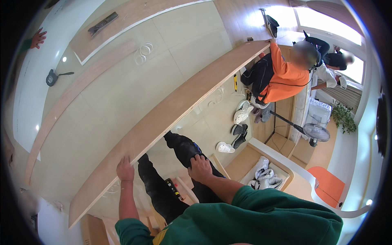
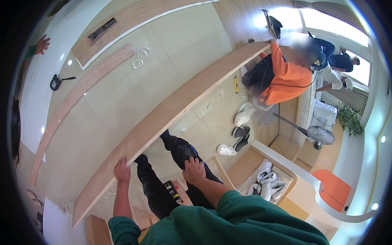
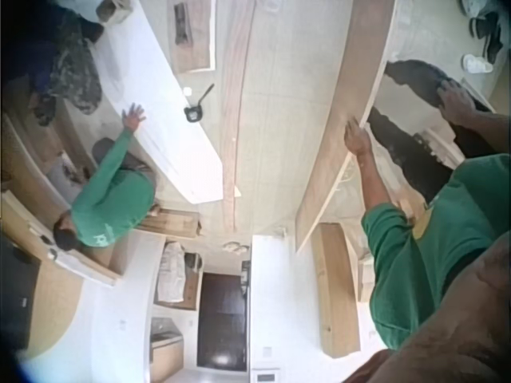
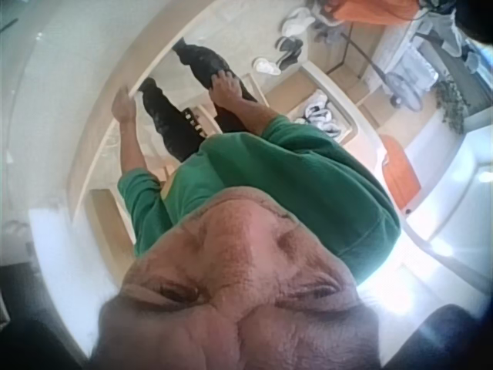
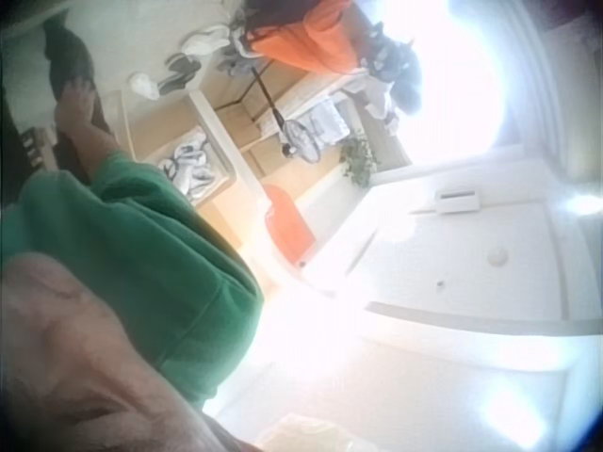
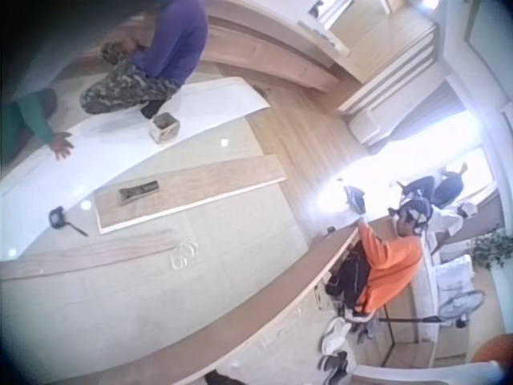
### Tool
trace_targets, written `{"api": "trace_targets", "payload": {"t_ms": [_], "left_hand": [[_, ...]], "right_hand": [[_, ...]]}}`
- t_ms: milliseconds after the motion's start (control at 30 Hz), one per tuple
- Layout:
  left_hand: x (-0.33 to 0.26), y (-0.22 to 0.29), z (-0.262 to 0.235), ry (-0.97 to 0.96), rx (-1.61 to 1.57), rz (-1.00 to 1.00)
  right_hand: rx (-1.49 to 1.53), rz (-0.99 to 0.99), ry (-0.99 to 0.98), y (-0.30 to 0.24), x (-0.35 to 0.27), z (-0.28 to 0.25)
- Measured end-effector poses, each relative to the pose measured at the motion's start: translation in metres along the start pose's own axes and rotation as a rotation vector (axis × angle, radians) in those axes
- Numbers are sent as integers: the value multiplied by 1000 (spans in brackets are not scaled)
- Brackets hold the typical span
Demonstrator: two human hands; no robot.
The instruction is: The person kneels on the floor and works with a coworker to assemble a large, curved piece of furniture. They handle long wooden trim pieces and large white panels, positioning them against the structure. The person uses a utility knife to cut a strip of material along the edge of a panel.
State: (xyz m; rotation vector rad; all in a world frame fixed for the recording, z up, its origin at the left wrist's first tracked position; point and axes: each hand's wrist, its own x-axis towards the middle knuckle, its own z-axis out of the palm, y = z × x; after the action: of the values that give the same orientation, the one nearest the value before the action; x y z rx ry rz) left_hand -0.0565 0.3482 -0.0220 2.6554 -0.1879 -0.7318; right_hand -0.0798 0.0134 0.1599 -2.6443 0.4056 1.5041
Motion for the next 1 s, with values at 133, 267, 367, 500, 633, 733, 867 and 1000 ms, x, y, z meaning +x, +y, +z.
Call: {"api": "trace_targets", "payload": {"t_ms": [133, 267, 367, 500, 633, 733, 867, 1000], "left_hand": [[-3, 2, 2, 24, 22, 18], [0, 6, 1, -21, 1, -12], [-4, 0, 5, 31, -3, 9], [-2, 9, -6, -38, -38, -29], [-2, 9, -1, 47, -47, -10], [-3, 6, -2, 12, -29, -17], [-5, 2, 2, 9, -32, -24], [-3, 1, 4, 13, -33, -17]], "right_hand": [[-4, 18, -35, -1, 2, -1], [-13, 0, 1, 1, 2, 1], [-11, -4, -10, -1, 4, -2], [-13, -9, 2, 1, 3, 1], [-10, -19, -6, 0, 3, -2], [-2, -32, 2, 2, 3, 1], [6, -48, 26, 4, 5, 3], [-4, -44, 0, 5, 5, -1]]}}
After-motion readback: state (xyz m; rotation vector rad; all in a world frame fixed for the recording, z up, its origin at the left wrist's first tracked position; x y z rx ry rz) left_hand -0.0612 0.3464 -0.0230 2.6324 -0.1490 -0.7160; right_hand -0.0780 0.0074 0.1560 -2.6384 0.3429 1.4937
